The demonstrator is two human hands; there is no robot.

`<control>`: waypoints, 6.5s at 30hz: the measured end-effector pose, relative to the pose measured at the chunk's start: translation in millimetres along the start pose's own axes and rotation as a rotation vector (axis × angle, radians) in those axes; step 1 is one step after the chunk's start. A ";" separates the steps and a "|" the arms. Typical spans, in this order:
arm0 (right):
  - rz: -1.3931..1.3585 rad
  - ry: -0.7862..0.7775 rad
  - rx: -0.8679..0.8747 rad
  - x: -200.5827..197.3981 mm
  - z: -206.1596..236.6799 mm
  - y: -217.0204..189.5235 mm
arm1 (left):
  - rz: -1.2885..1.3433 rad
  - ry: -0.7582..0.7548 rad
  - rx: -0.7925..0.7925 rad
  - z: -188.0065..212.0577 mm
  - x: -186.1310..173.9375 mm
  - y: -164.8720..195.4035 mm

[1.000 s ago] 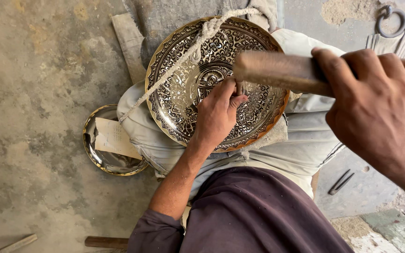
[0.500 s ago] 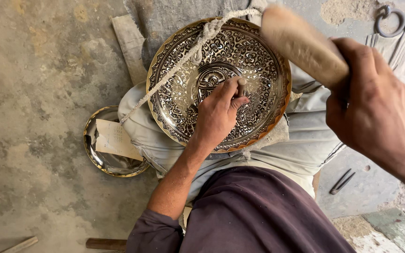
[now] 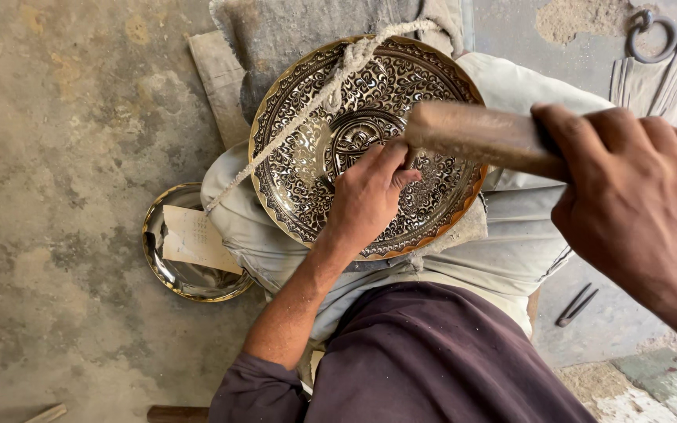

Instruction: The person sits on the floor with an ornate brass tray on their lap and hammers a small chisel-like punch with a wooden mallet to emboss decorative patterns into the tray's surface, repositioning the punch and rotating the tray as they work across different areas.

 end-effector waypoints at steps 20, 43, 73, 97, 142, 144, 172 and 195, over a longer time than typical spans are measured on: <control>0.040 -0.005 0.008 4.4 14.1 -2.3 | 0.032 -0.019 0.036 3.0 -9.8 0.3; -0.428 0.072 0.102 6.3 11.6 -1.8 | 0.044 -0.087 0.088 -1.6 -14.2 0.6; -0.256 0.092 0.043 19.2 12.4 -16.2 | 0.070 -0.133 0.166 -7.9 -21.2 0.6; -0.087 0.070 0.073 37.9 22.4 -20.8 | 0.028 -0.238 0.192 -11.8 -26.9 1.9; -0.865 0.112 0.652 61.1 53.0 -23.6 | 0.133 -0.377 0.264 -16.8 -49.0 1.7; -0.329 -0.007 0.318 57.7 47.1 -39.0 | 0.106 -0.382 0.258 -16.6 -49.7 0.8; -0.339 0.126 0.279 69.1 58.5 -49.9 | 0.158 -0.484 0.236 -26.3 -56.6 4.8; -0.551 0.091 0.474 111.9 87.4 -43.4 | 0.080 -0.536 0.302 -28.0 -51.6 -3.0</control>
Point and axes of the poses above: each hand's wrist, its own z-axis away from the middle knuckle, its own x-axis out of the palm, y = z × x, the point moved 7 cm from there along -z, towards the middle knuckle, and after that the axes turned 8 degrees about y, right-handed, at the moved point
